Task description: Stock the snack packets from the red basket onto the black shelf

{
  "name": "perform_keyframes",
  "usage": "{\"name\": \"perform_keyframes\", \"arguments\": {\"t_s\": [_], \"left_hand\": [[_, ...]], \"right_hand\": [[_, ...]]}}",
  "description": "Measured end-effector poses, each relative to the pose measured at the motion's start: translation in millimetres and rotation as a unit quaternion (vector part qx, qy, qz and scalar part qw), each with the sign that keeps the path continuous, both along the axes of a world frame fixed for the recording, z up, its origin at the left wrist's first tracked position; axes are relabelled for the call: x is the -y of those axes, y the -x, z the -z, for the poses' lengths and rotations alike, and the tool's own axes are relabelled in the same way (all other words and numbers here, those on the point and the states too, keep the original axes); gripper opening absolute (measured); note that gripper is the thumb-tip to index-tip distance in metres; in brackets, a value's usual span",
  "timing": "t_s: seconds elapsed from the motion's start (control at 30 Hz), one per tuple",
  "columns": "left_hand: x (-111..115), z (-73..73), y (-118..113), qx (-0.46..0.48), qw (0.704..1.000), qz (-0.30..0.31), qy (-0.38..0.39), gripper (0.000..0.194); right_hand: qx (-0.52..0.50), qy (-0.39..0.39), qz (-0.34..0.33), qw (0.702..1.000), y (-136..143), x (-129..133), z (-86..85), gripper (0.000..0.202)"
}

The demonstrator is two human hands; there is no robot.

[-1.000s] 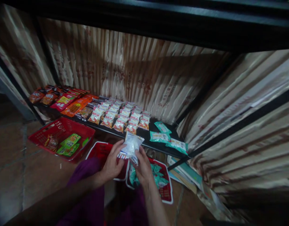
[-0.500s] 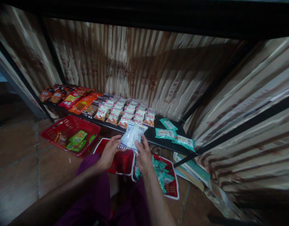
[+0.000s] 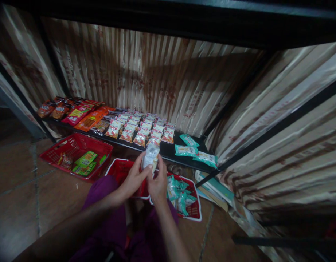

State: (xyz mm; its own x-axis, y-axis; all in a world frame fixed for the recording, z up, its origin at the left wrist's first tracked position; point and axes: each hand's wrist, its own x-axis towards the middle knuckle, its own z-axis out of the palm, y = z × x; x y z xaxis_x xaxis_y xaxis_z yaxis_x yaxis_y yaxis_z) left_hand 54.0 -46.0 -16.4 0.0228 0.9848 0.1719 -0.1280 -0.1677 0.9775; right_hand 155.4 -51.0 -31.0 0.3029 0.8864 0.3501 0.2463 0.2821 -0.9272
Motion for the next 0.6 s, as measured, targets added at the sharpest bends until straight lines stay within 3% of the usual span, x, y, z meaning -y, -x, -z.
{"name": "perform_keyframes", "arguments": {"t_s": [0.1,0.23,0.33,0.43,0.6], "left_hand": [[0,1.8,-3,0.165,0.983,0.057,0.064,0.063],[-4,5.0,8,0.276,0.95,0.064,0.129,0.054],[-6,9.3,20,0.305,0.93,0.077,0.192,0.047],[-6,13.3,30,0.309,0.915,0.112,0.234,0.045],[-1,12.3,39,0.253,0.92,0.183,0.238,0.038]], "right_hand": [[0.114,-0.032,-0.008,0.993,6,16,-11.3,0.05],[0.121,-0.03,-0.066,0.99,6,26,-19.7,0.037],[0.055,-0.029,-0.026,0.998,-1,19,-21.6,0.028],[-0.054,0.007,0.041,0.998,-11,5,-24.3,0.039],[-0.233,0.148,-0.084,0.957,-17,-8,-36.3,0.044]]}}
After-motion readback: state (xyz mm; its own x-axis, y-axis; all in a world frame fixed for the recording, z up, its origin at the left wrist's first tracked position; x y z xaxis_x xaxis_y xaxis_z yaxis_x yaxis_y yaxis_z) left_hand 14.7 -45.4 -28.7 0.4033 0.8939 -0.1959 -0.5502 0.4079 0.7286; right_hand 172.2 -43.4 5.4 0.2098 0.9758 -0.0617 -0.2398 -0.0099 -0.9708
